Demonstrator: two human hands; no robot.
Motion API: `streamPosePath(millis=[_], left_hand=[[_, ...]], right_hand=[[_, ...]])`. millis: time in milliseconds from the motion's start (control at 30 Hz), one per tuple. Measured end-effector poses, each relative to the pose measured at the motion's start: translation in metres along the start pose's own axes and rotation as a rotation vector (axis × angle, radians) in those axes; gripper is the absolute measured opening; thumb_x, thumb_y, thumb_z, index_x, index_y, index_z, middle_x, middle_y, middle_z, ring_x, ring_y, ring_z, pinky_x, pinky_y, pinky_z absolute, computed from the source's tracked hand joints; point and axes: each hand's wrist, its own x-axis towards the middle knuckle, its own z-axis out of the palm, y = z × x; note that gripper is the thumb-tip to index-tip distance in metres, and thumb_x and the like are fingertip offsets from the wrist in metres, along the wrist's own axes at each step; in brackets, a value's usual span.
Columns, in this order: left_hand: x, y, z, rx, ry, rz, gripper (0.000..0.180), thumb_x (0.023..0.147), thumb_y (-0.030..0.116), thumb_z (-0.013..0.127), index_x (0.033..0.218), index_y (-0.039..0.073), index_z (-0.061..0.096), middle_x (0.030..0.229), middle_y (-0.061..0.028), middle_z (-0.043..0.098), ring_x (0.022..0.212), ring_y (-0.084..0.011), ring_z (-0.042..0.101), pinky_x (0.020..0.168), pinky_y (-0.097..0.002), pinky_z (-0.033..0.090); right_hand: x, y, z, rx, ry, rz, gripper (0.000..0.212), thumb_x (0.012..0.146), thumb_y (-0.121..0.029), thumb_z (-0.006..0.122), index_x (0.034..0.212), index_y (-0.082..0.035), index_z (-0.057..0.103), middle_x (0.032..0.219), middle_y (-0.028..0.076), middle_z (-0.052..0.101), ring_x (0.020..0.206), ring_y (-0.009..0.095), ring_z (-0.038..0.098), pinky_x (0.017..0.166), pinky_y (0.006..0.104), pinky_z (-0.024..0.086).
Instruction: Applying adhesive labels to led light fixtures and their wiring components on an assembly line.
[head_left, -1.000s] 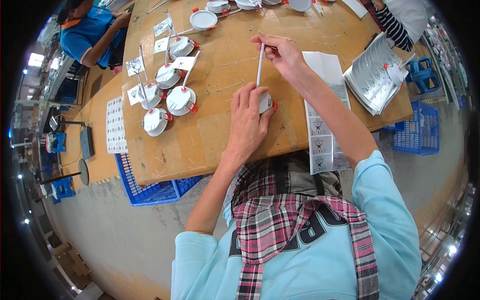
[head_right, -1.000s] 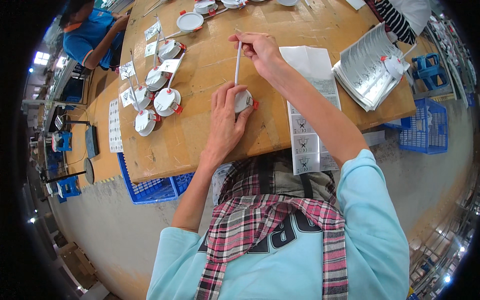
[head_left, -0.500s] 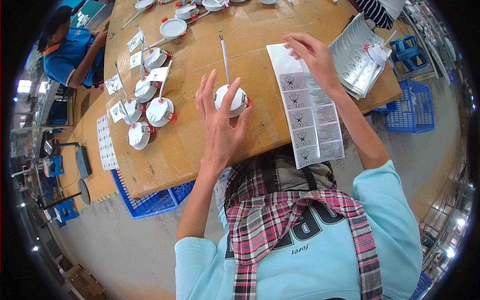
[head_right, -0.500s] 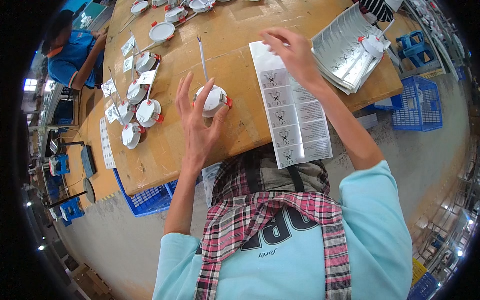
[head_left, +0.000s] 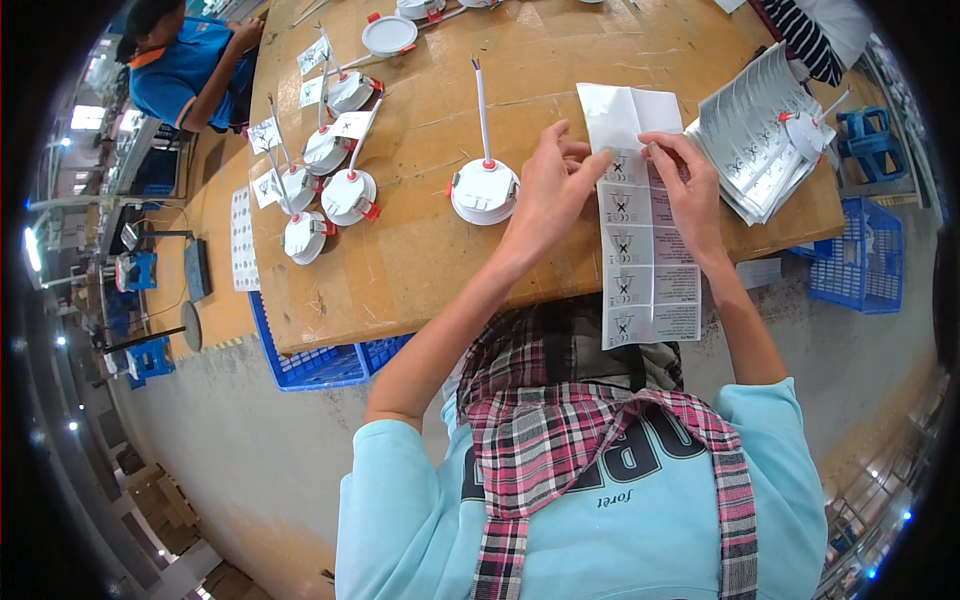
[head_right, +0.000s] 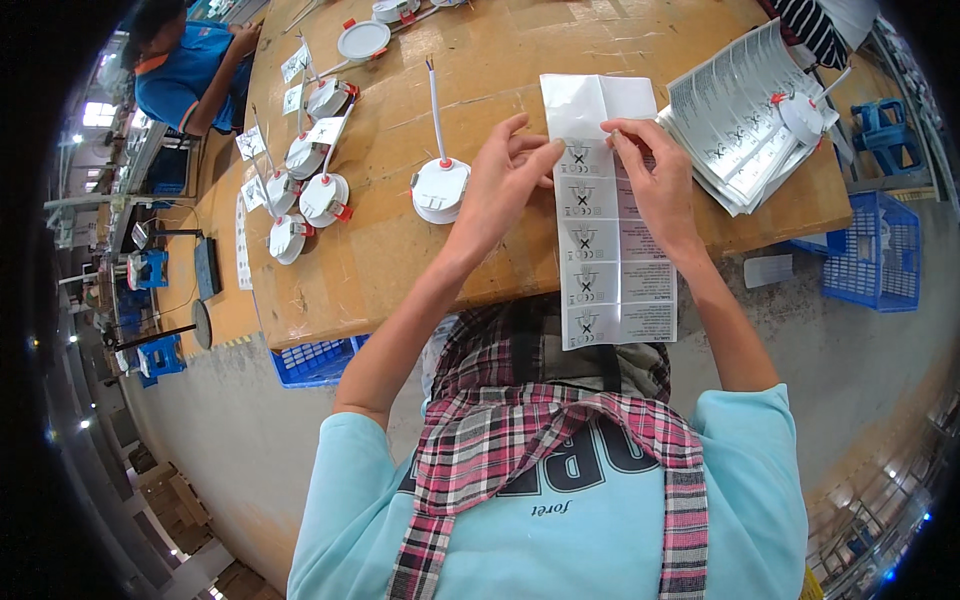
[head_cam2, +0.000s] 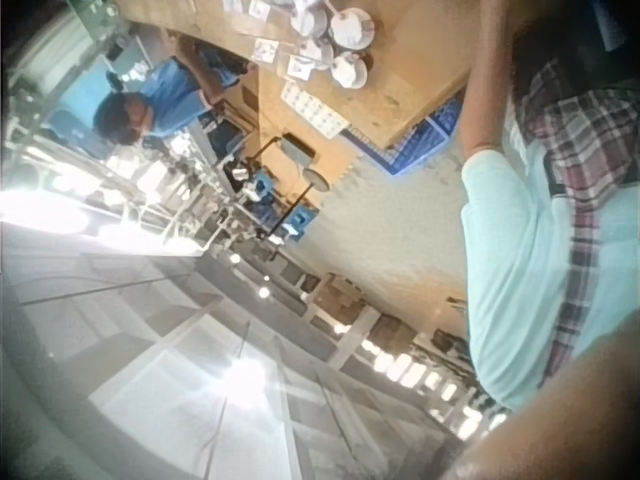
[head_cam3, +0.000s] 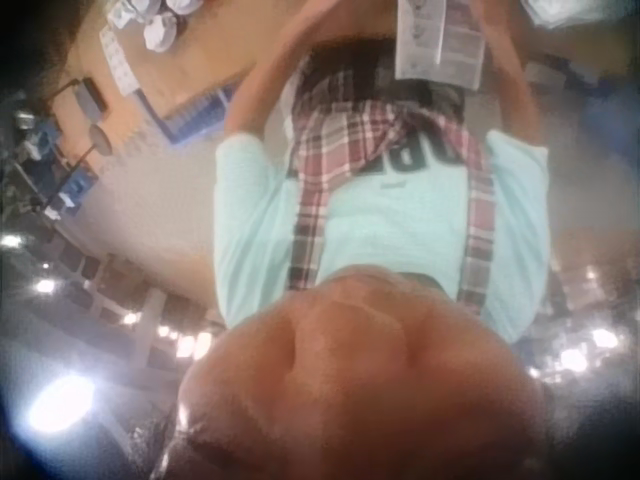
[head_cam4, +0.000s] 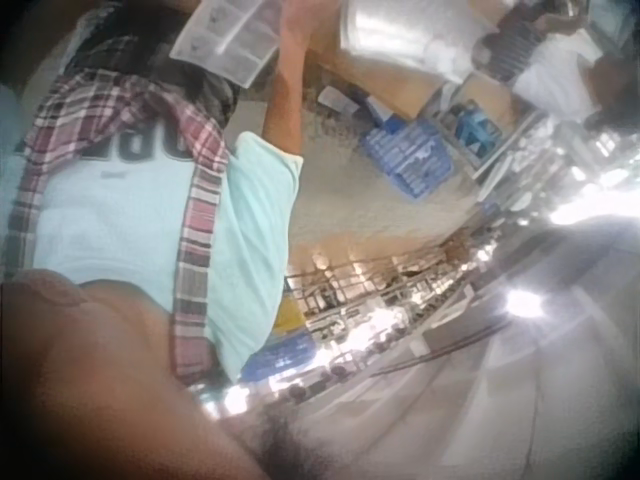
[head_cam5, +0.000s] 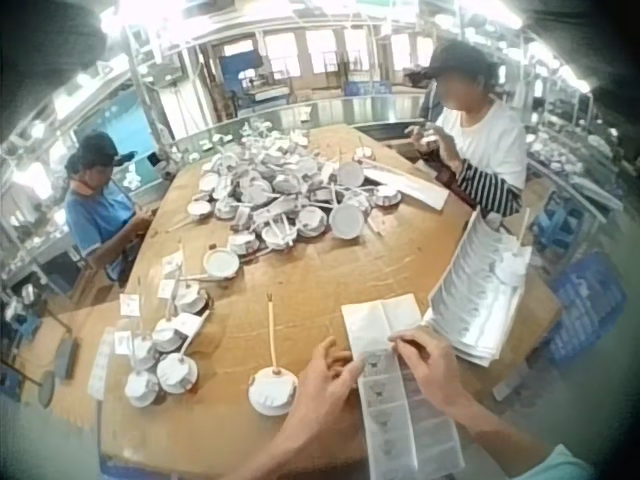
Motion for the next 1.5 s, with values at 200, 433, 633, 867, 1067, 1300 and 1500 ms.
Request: streamPosePath(millis=[200, 433, 633, 867, 1067, 1300, 1500], left_hand=[[0.018, 0.004, 0.000, -0.155, -0.138, -0.125, 0.036, 0.091, 0.022, 0.056, 0.109, -0.009, 0.056, 0.086, -0.0102, 0.066, 0.077, -0.0125, 0.064, 0.067, -0.0231, 0.051], [0.019, 0.006, -0.001, -0.275, -0.176, -0.234, 0.029, 0.093, 0.022, 0.052, 0.105, -0.002, 0.063, 0.095, -0.0100, 0.067, 0.084, -0.0156, 0.065, 0.078, -0.0301, 0.051], [0.022, 0.011, -0.001, -0.264, -0.163, -0.234, 0.031, 0.094, 0.022, 0.051, 0.108, -0.003, 0.061, 0.096, -0.0121, 0.067, 0.085, -0.0185, 0.066, 0.076, -0.0303, 0.051], [0.022, 0.018, -0.004, -0.284, -0.174, -0.218, 0.032, 0.092, 0.020, 0.051, 0.114, -0.003, 0.057, 0.103, -0.0125, 0.065, 0.091, -0.0185, 0.064, 0.081, -0.0308, 0.051], [0.024, 0.021, -0.005, -0.217, -0.234, -0.147, 0.036, 0.091, 0.018, 0.051, 0.120, -0.003, 0.054, 0.107, -0.0111, 0.064, 0.097, -0.0161, 0.062, 0.089, -0.0308, 0.047], [0.021, 0.021, -0.005, -0.096, -0.232, -0.061, 0.037, 0.089, 0.019, 0.051, 0.119, -0.003, 0.055, 0.105, -0.0101, 0.065, 0.095, -0.0142, 0.062, 0.093, -0.0304, 0.045], [0.018, 0.023, -0.004, -0.084, -0.236, -0.097, 0.037, 0.089, 0.020, 0.052, 0.117, -0.003, 0.056, 0.103, -0.0099, 0.066, 0.094, -0.0138, 0.062, 0.091, -0.0296, 0.045]], right_hand=[[-0.002, -0.002, -0.004, 0.037, -0.056, -0.090, 0.014, 0.087, -0.004, 0.058, 0.098, -0.002, 0.065, 0.088, 0.008, 0.063, 0.078, 0.016, 0.062, 0.069, 0.0263, 0.048], [0.006, -0.007, -0.010, -0.280, -0.098, -0.433, 0.015, 0.078, -0.006, 0.066, 0.093, -0.004, 0.064, 0.085, 0.005, 0.057, 0.081, 0.021, 0.056, 0.072, 0.0322, 0.048], [0.013, -0.010, -0.009, -0.428, -0.102, -0.487, 0.018, 0.073, -0.009, 0.070, 0.089, -0.006, 0.062, 0.088, 0.003, 0.054, 0.087, 0.021, 0.053, 0.074, 0.0314, 0.049], [0.021, -0.014, -0.010, -0.515, -0.140, -0.591, 0.019, 0.071, -0.012, 0.072, 0.087, -0.007, 0.063, 0.088, 0.001, 0.054, 0.088, 0.018, 0.053, 0.075, 0.0280, 0.049], [0.021, -0.024, -0.014, -0.554, -0.174, -0.541, 0.015, 0.073, -0.014, 0.072, 0.083, -0.008, 0.063, 0.086, 0.000, 0.055, 0.089, 0.017, 0.054, 0.074, 0.0271, 0.050], [0.022, -0.030, -0.014, -0.639, -0.192, -0.514, 0.016, 0.072, -0.016, 0.073, 0.076, -0.008, 0.060, 0.083, 0.000, 0.056, 0.086, 0.016, 0.054, 0.070, 0.0273, 0.050], [0.021, -0.031, -0.018, -0.635, -0.235, -0.560, 0.019, 0.070, -0.014, 0.074, 0.077, -0.006, 0.058, 0.083, 0.002, 0.054, 0.087, 0.018, 0.052, 0.071, 0.0282, 0.049]])
